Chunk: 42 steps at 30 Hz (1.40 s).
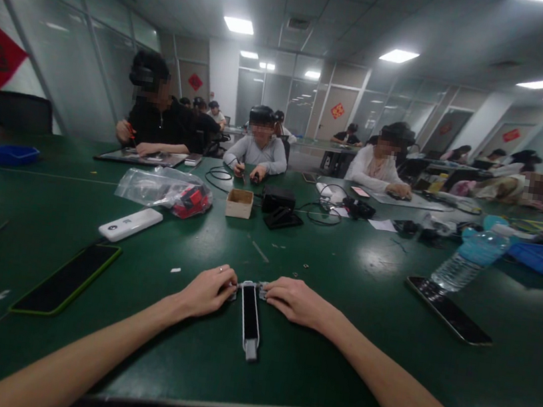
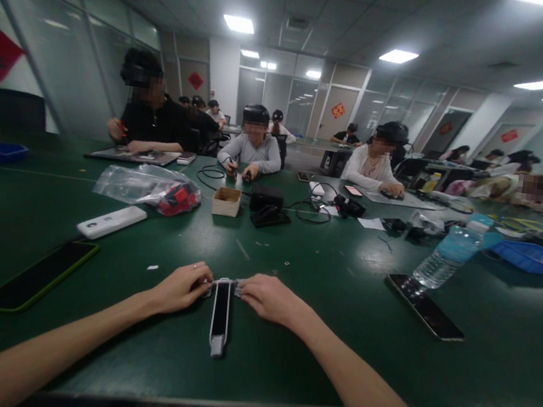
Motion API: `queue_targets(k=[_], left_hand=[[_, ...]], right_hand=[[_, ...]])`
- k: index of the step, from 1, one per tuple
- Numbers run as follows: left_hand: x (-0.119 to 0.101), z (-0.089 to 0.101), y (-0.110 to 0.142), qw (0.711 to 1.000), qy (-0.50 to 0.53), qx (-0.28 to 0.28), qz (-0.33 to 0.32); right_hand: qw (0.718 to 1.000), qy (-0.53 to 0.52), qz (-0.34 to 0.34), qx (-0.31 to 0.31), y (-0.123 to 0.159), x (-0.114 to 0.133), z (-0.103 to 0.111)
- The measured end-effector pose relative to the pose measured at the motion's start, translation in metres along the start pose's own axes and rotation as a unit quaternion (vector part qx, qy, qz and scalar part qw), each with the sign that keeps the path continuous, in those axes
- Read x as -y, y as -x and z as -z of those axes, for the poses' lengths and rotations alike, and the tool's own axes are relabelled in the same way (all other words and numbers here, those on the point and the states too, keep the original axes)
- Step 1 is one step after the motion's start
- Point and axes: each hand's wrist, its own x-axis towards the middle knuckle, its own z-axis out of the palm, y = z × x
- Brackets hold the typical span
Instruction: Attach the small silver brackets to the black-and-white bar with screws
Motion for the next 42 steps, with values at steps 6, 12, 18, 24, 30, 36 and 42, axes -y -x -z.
queue_targets(k=[6, 12, 18, 24, 30, 36, 42], left_hand=[[0.001, -0.001, 0.0, 1.0, 0.003, -0.002, 0.001], [0.0, -0.001, 0.0, 1.0, -0.001, -0.004, 0.005], [-0.002, -0.002, -0.001, 1.0, -0.012, -0.006, 0.013], [-0.004, 0.0, -0.001, 1.0, -0.009, 0.0, 0.02], [-0.002, -0.001, -0.001, 1.0, -0.006, -0.005, 0.014], [-0.001, -0.003, -0.002, 0.999, -0.022, -0.008, 0.022], [-0.003, -0.002, -0.001, 0.999, -0.018, -0.018, 0.02]], right_hand=[[1.0, -0.007, -0.001, -0.015, 0.0, -0.002, -0.001], [0.998, 0.026, -0.008, -0.051, -0.002, -0.007, -0.006], [0.99, 0.049, -0.077, -0.11, -0.008, -0.006, -0.015], [0.99, 0.025, -0.096, -0.1, -0.013, 0.001, -0.019], [0.99, 0.004, -0.096, -0.108, -0.014, 0.001, -0.021], [0.994, 0.073, -0.029, -0.08, -0.011, -0.009, -0.006], [0.974, 0.155, -0.082, -0.145, 0.009, -0.041, 0.02]])
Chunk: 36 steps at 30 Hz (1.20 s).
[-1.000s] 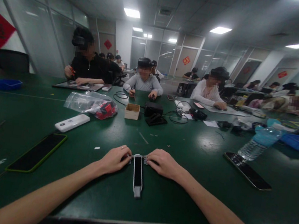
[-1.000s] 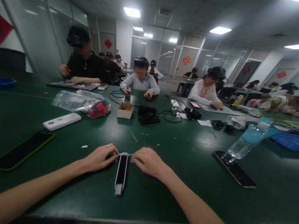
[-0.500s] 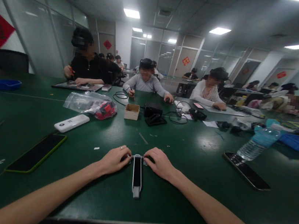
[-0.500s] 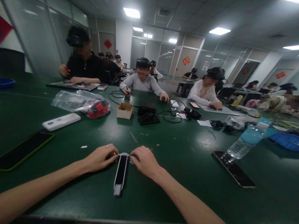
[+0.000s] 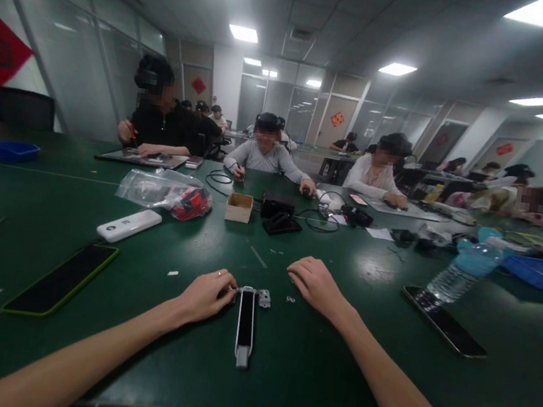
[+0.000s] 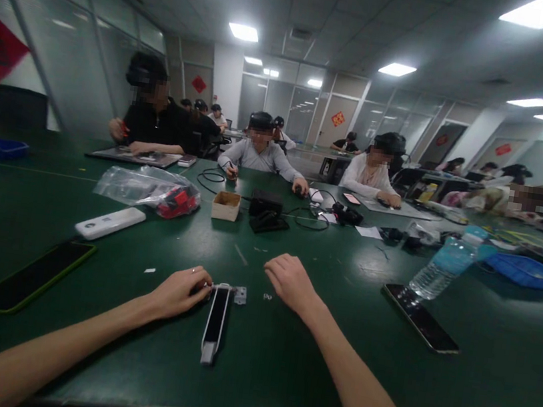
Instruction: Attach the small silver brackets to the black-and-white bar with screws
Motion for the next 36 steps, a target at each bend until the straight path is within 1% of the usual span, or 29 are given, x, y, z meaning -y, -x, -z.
queue_targets(k=[4, 9, 12, 16, 23, 30, 36], left_hand=[[-0.002, 0.002, 0.0, 1.0, 0.003, 0.002, 0.009], [-0.002, 0.002, 0.0, 1.0, -0.004, 0.006, 0.013], [0.001, 0.0, 0.001, 1.0, 0.001, 0.0, 0.002], [0.004, -0.002, 0.001, 1.0, 0.003, 0.002, -0.007], [0.004, -0.002, 0.001, 1.0, -0.006, -0.003, -0.012], [0.0, 0.002, 0.002, 1.0, 0.005, 0.008, 0.002], [0.0, 0.002, 0.002, 1.0, 0.012, 0.011, 0.007]], right_hand=[[0.997, 0.049, -0.045, 0.034, 0.005, -0.022, 0.003], [0.987, 0.094, -0.091, 0.09, 0.011, -0.037, -0.006], [0.982, 0.104, -0.111, 0.11, 0.015, -0.044, -0.013], [0.98, 0.087, -0.127, 0.129, 0.018, -0.051, -0.016], [0.98, 0.058, -0.134, 0.132, 0.015, -0.049, -0.018], [0.975, 0.059, -0.155, 0.146, 0.008, -0.042, -0.018], [0.978, 0.035, -0.155, 0.134, 0.007, -0.035, -0.023]])
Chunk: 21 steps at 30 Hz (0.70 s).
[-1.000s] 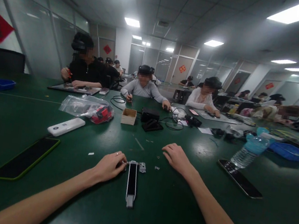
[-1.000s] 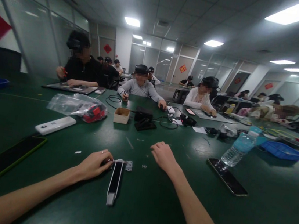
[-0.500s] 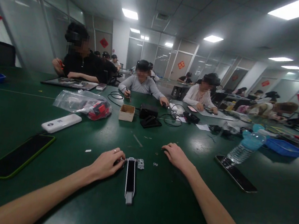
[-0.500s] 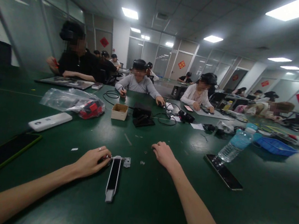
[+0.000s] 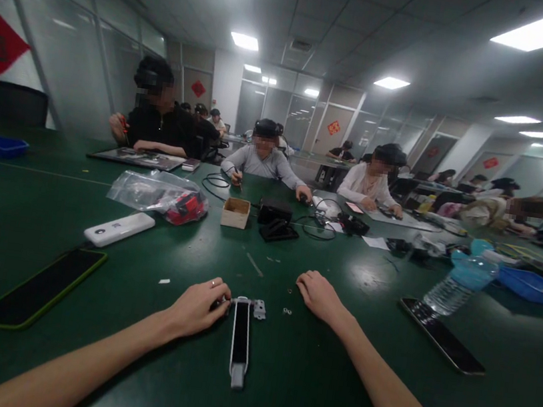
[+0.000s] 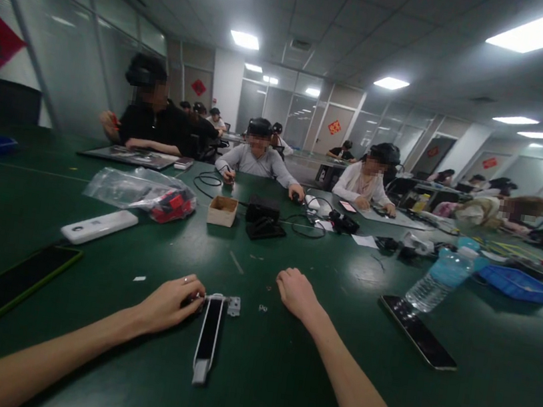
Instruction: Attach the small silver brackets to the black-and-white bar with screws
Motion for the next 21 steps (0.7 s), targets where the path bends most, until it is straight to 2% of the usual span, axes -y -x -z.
queue_targets(k=[4, 7, 12, 16, 21], left_hand=[[0.0, 0.0, 0.0, 1.0, -0.004, -0.001, 0.001], [0.0, 0.0, 0.0, 1.0, 0.003, -0.002, -0.002], [0.002, -0.003, 0.0, 1.0, 0.002, -0.012, -0.01], [0.003, -0.003, 0.0, 1.0, 0.0, -0.016, -0.017], [0.002, -0.003, 0.0, 1.0, -0.004, -0.013, -0.018]], right_hand=[[0.999, -0.047, 0.01, -0.011, -0.001, 0.004, -0.003], [0.993, -0.106, 0.042, -0.034, 0.001, 0.012, -0.001], [0.973, -0.187, 0.121, -0.066, 0.01, 0.048, 0.009], [0.965, -0.191, 0.175, -0.03, 0.016, 0.076, 0.013], [0.964, -0.202, 0.169, -0.023, 0.016, 0.083, 0.009]])
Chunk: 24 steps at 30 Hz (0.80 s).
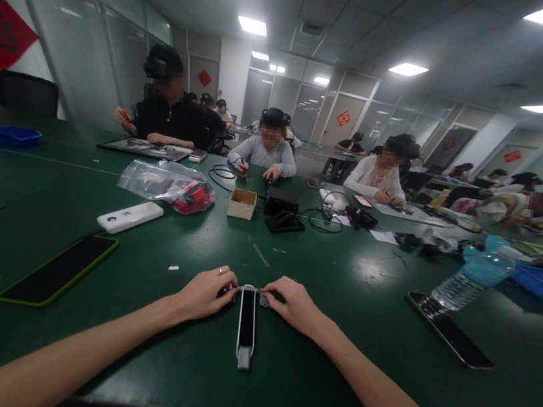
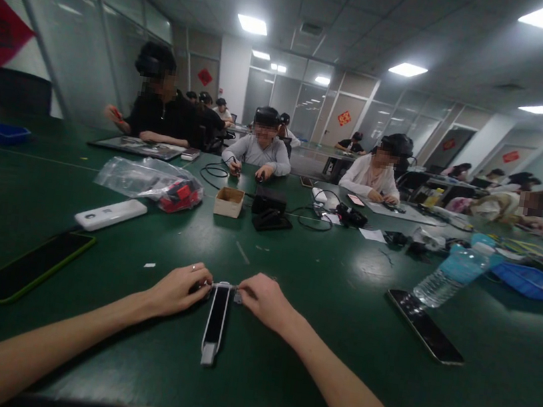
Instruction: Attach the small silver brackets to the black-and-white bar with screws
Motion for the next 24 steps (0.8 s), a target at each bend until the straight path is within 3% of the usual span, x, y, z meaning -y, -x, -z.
queue_targets(k=[12, 24], left_hand=[[0.002, -0.002, 0.0, 1.0, -0.008, 0.008, -0.004], [-0.001, 0.0, 0.0, 1.0, -0.003, 0.013, -0.002]], right_hand=[[0.997, -0.044, -0.028, -0.052, 0.0, -0.003, -0.011], [0.996, -0.062, -0.045, -0.054, -0.001, 0.0, -0.013]])
